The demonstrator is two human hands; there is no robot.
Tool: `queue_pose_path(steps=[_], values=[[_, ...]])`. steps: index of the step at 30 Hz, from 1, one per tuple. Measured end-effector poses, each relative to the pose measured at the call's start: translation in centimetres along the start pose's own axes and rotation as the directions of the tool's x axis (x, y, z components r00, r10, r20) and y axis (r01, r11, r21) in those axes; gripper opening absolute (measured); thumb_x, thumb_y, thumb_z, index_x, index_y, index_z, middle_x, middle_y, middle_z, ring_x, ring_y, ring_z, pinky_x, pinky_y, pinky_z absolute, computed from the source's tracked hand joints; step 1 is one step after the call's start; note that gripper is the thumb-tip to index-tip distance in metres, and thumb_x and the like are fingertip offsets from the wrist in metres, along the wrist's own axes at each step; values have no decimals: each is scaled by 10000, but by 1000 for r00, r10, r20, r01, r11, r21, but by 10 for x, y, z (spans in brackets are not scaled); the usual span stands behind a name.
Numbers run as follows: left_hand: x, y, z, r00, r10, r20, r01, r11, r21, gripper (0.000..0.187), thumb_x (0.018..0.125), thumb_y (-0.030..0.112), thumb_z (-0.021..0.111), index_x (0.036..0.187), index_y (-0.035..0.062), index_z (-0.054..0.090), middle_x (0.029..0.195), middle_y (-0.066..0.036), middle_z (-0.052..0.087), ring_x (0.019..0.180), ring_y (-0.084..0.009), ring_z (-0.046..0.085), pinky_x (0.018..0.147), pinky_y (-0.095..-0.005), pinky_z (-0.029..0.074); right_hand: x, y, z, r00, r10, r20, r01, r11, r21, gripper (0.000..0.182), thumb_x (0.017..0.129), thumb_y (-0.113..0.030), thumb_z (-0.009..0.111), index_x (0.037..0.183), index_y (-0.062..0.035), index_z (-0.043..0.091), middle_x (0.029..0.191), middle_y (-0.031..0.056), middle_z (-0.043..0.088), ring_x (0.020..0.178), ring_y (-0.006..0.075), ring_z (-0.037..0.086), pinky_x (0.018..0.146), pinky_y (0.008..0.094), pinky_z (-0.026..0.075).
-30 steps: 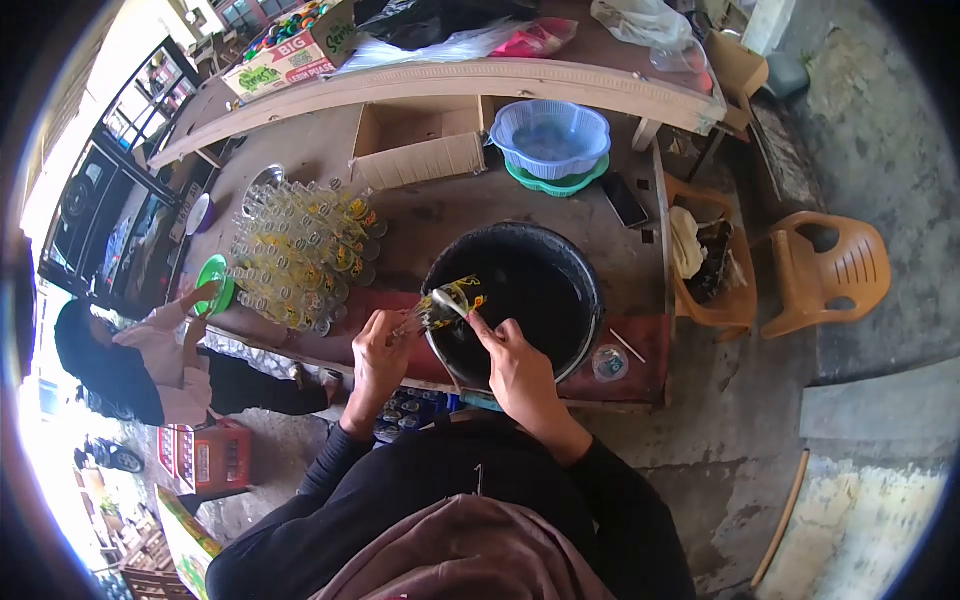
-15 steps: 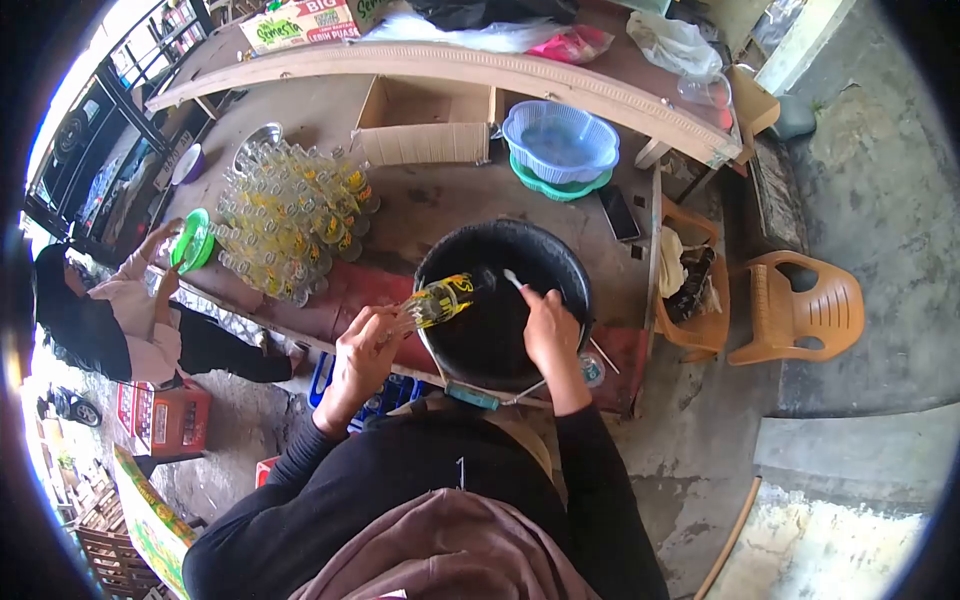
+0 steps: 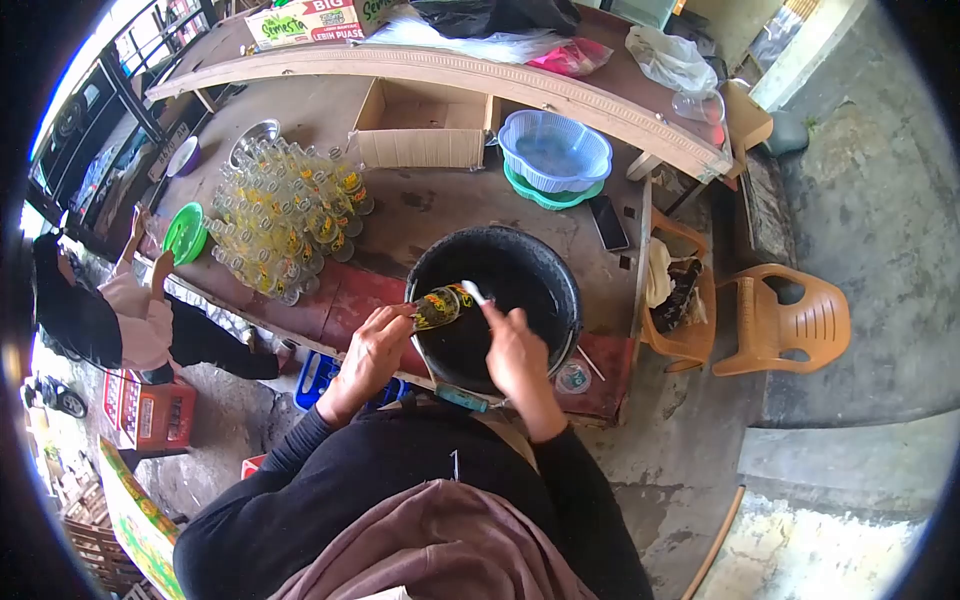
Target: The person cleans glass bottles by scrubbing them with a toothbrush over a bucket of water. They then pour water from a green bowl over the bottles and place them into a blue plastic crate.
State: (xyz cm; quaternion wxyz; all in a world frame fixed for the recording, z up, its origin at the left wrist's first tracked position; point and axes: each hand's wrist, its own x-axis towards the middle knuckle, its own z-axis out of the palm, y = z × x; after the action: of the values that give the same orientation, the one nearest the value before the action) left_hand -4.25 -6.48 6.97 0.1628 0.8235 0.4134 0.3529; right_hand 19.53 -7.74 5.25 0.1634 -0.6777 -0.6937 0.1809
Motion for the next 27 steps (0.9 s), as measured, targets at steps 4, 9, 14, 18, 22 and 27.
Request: queue_pose_path(steps=[4, 9, 14, 18, 22, 27], values=[[0, -9, 9, 999, 4, -40, -5, 1000, -11, 104, 835, -68, 640, 922, -34, 594, 1117, -201, 659, 1015, -383, 653, 857, -424, 551, -16, -27, -4, 990, -122, -64, 131, 979, 158, 387, 967, -67, 544, 1329, -193, 599, 992, 139, 600, 873, 394, 655, 757, 500, 530], [-2, -7, 3, 997, -4, -71, 0, 998, -62, 98, 847, -64, 641, 930, -32, 600, 1104, -196, 667, 991, -378, 665, 829, -419, 558, 13, 16, 13, 998, 54, -39, -53, 998, 44, 347, 964, -59, 555, 1289, -166, 611, 1018, 151, 633, 916, 405, 650, 773, 502, 526], [2, -8, 5, 976, -168, -137, 156, 983, -95, 141, 831, -15, 702, 948, -3, 625, 975, -179, 649, 871, -391, 664, 708, -424, 555, -12, -32, -9, 974, -194, -118, 217, 946, 240, 372, 957, -58, 564, 1303, -190, 598, 1016, 150, 615, 911, 395, 650, 767, 482, 536], [7, -12, 9, 952, -260, -164, 260, 965, -19, 196, 807, 71, 768, 927, 25, 620, 881, -166, 600, 788, -415, 635, 631, -451, 524, 20, 21, 15, 994, 6, -107, 9, 991, 132, 367, 980, -111, 520, 1334, -183, 585, 1034, 172, 616, 929, 418, 650, 785, 518, 526], [13, -15, 16, 949, -247, -195, 257, 966, 26, 251, 807, 133, 772, 888, 35, 555, 857, -164, 577, 748, -408, 627, 606, -462, 513, 21, 25, 11, 992, -47, -120, 67, 984, 167, 360, 976, -99, 523, 1321, -169, 600, 1043, 170, 619, 945, 402, 652, 802, 500, 526], [24, -20, 17, 929, -297, -222, 301, 954, -17, 260, 841, 188, 740, 860, 43, 525, 822, -174, 581, 723, -403, 624, 586, -466, 496, -8, -36, 0, 976, -194, -96, 211, 952, 223, 388, 985, -102, 525, 1362, -191, 548, 1021, 172, 609, 923, 415, 652, 788, 501, 536]])
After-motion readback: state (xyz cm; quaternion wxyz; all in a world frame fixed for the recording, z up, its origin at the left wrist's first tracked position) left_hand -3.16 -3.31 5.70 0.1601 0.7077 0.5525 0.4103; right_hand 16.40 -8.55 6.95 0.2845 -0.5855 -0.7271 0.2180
